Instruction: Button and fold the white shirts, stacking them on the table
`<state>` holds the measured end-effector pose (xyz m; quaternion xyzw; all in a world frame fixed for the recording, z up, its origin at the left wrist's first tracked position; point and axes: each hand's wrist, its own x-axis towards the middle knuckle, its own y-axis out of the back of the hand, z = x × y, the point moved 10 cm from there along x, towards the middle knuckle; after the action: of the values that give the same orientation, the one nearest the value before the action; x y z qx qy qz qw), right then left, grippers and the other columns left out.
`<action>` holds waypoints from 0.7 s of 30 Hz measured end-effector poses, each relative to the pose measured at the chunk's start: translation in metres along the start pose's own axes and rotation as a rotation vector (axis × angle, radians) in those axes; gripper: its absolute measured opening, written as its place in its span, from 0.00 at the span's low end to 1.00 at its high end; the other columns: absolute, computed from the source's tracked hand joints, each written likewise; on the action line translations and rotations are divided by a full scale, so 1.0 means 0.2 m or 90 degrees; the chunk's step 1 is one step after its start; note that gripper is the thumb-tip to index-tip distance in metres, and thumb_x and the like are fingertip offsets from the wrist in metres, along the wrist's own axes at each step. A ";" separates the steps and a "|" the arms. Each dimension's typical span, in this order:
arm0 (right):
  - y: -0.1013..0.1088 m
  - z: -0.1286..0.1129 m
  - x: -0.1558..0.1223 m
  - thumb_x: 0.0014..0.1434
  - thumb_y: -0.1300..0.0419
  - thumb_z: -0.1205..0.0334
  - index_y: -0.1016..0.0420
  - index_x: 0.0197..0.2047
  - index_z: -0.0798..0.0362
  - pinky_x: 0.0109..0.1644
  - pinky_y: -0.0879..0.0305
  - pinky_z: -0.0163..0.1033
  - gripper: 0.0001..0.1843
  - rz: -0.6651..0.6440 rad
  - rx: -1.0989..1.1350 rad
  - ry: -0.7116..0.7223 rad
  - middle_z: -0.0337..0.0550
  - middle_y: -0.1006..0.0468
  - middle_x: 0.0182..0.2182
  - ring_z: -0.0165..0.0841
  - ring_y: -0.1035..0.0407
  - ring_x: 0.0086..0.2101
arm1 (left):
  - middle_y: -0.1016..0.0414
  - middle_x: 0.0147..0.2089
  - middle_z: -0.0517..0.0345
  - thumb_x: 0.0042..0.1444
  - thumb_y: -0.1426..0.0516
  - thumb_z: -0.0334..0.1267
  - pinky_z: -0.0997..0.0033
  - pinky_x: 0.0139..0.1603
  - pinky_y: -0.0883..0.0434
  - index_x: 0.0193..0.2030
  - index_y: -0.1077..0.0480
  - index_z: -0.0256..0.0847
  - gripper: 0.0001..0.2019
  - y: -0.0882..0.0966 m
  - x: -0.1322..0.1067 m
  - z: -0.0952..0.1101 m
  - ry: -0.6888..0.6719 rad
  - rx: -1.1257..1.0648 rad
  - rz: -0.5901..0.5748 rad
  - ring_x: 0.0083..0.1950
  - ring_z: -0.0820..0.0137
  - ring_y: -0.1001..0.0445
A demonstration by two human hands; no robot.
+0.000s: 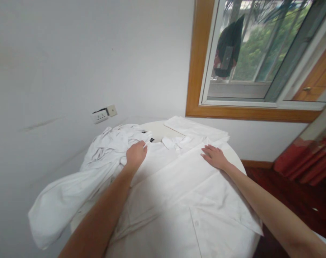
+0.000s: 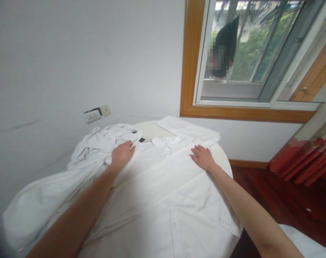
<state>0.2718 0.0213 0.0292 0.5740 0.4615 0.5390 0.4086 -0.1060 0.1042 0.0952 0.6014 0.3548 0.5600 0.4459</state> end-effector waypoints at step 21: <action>0.44 0.32 0.60 0.52 0.41 0.56 0.20 0.38 0.55 0.35 0.39 0.34 0.14 0.078 0.101 -0.155 0.45 0.20 0.32 0.35 0.29 0.33 | 0.26 0.41 0.42 0.63 0.56 0.36 0.60 0.46 0.34 0.51 0.32 0.35 0.17 0.24 0.04 0.06 0.020 -0.070 0.159 0.47 0.55 0.28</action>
<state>0.3419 0.1189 0.1373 0.6927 0.4139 0.4508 0.3815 -0.0975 0.0930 0.1425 0.6067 0.2527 0.6389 0.3998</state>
